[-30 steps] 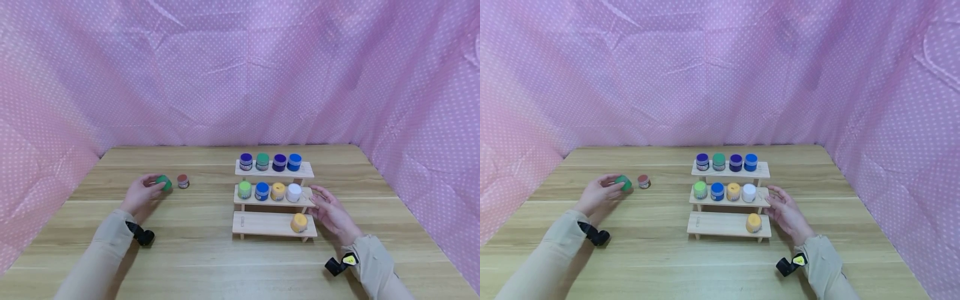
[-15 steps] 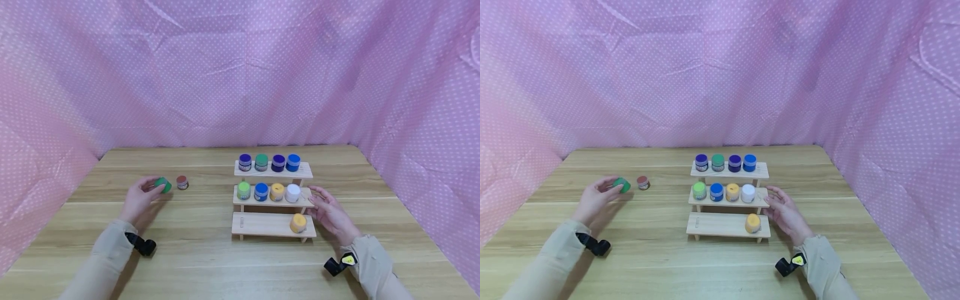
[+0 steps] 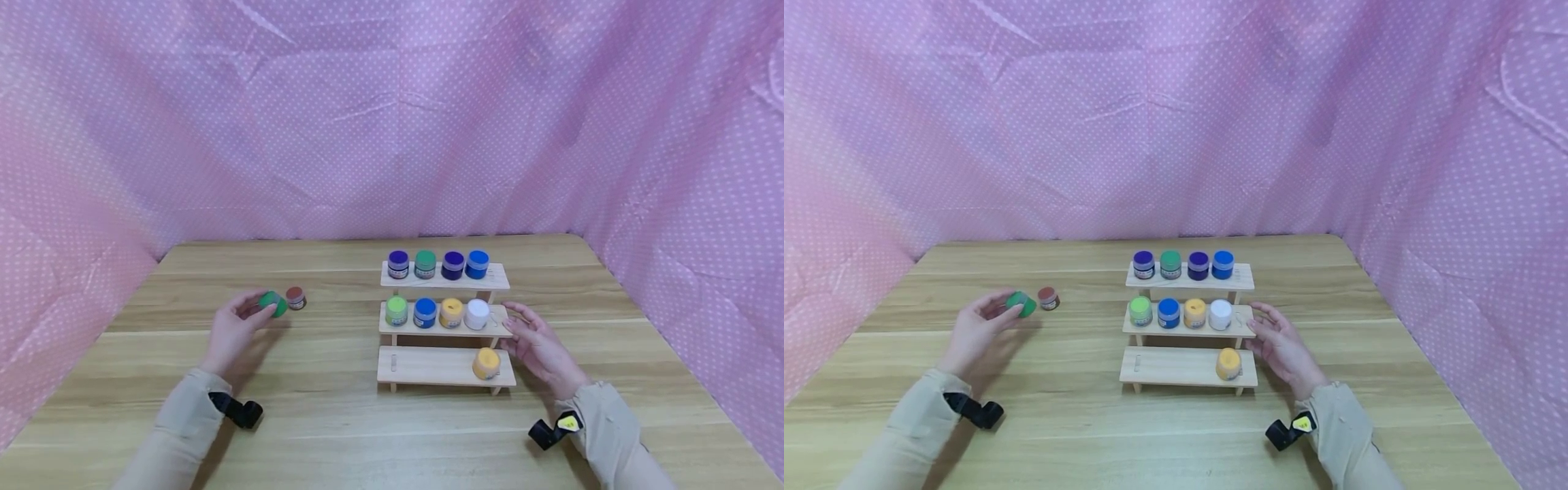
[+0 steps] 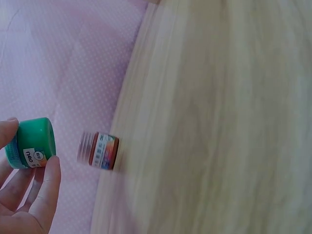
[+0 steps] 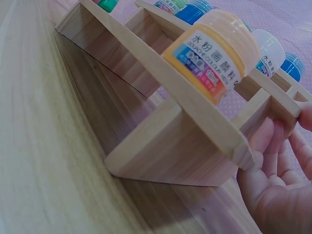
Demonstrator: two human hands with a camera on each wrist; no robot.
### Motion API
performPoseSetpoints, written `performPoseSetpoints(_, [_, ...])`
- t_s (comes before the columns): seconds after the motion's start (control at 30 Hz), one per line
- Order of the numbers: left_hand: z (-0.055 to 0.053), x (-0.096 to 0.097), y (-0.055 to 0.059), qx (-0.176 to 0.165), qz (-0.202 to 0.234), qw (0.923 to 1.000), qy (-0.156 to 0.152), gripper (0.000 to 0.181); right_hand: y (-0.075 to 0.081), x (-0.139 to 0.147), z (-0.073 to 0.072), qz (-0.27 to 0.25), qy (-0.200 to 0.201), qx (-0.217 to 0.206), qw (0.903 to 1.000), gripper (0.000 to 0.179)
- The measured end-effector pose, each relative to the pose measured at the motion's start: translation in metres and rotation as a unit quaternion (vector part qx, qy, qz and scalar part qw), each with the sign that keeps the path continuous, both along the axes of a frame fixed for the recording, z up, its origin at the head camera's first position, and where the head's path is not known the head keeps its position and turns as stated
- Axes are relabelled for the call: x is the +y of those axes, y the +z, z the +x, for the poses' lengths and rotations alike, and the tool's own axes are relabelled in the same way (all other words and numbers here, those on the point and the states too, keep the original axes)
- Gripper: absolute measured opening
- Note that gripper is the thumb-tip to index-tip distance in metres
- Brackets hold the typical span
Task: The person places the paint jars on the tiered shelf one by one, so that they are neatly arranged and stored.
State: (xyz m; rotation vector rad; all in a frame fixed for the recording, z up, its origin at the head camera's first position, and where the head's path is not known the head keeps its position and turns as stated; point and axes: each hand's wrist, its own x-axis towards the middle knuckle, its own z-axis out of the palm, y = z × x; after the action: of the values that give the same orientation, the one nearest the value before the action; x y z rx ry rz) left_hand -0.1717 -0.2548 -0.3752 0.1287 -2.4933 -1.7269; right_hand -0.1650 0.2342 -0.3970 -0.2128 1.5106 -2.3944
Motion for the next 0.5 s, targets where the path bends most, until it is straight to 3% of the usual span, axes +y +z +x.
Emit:
performPoseSetpoints(0.37, [0.002,0.009,-0.004,0.033,-0.008,0.9994,0.004,0.046,0.0,0.0,0.0,0.006,0.002,0.004,1.0,0.026])
performPoseSetpoints(0.5, [0.006,0.016,0.002,0.029,-0.007,0.9995,-0.01,0.049,0.0,0.0,0.0,0.012,0.003,0.011,0.9999,0.025])
